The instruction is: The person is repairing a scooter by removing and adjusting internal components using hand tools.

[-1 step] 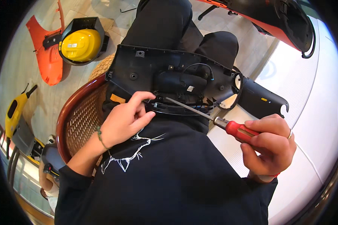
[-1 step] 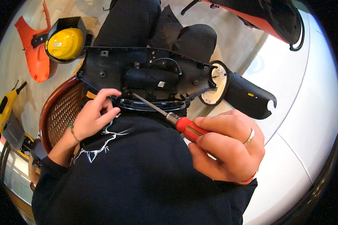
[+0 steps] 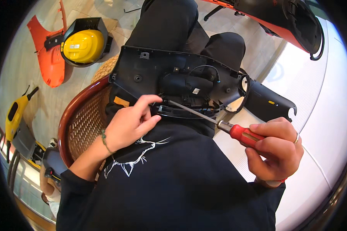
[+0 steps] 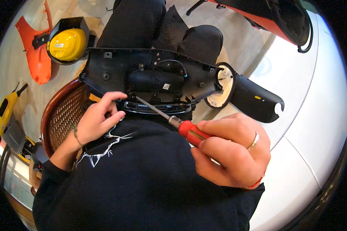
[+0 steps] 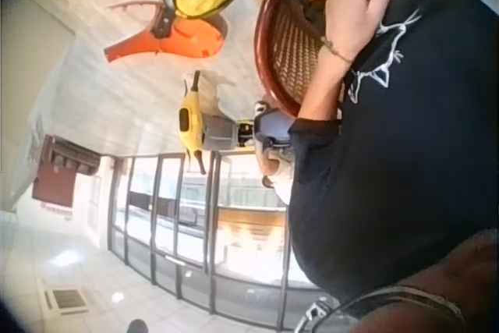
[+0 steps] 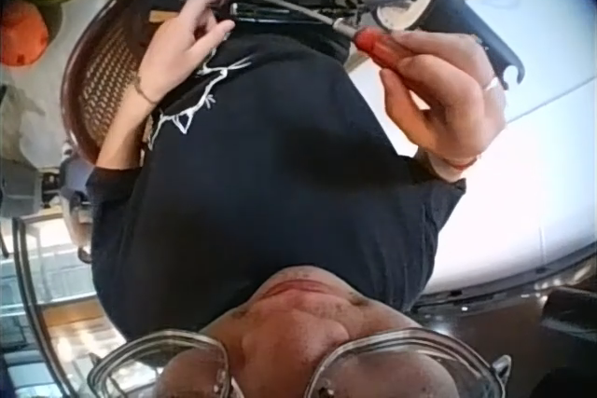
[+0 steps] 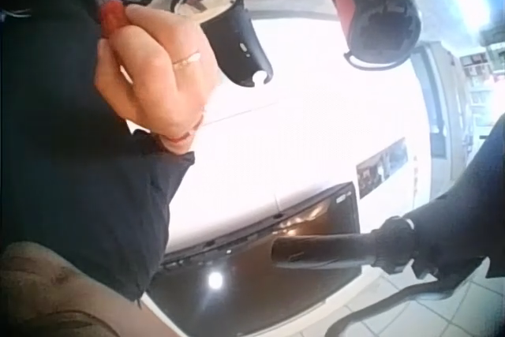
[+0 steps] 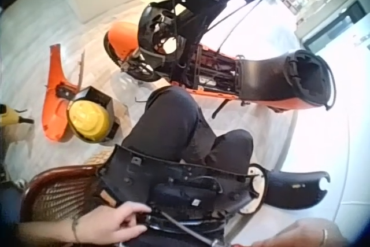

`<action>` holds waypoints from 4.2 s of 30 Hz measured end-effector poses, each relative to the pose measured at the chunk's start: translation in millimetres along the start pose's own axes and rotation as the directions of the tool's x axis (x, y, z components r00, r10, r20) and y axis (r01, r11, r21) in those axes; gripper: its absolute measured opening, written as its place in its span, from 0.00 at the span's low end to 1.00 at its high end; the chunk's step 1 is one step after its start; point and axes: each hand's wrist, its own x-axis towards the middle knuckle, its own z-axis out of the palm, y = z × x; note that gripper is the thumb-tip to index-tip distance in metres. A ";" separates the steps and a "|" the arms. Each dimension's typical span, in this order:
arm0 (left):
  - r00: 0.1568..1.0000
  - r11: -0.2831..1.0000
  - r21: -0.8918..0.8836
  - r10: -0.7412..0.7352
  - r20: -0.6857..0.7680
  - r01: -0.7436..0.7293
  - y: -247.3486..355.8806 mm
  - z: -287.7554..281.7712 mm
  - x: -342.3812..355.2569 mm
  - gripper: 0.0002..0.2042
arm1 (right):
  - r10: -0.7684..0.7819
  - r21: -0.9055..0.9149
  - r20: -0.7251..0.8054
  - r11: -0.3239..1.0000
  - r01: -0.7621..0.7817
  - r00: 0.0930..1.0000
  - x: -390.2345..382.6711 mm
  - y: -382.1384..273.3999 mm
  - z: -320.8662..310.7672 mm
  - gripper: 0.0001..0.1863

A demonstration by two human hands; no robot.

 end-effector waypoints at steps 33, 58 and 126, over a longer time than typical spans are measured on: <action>0.998 0.994 0.100 -0.035 -0.048 0.040 0.0 7.2 0.8 0.09 | -0.104 -0.012 0.051 0.994 0.105 0.993 16.0 -3.8 13.9 0.17; 0.997 0.993 0.116 -0.024 -0.069 0.032 -0.6 7.8 1.2 0.09 | -0.056 -0.047 0.110 0.997 0.062 0.992 21.0 -10.5 10.5 0.22; 0.997 0.943 0.326 -0.040 -0.066 0.060 -1.7 13.1 -2.2 0.11 | -0.039 -0.405 0.372 0.892 0.200 0.927 16.9 -53.6 15.2 0.16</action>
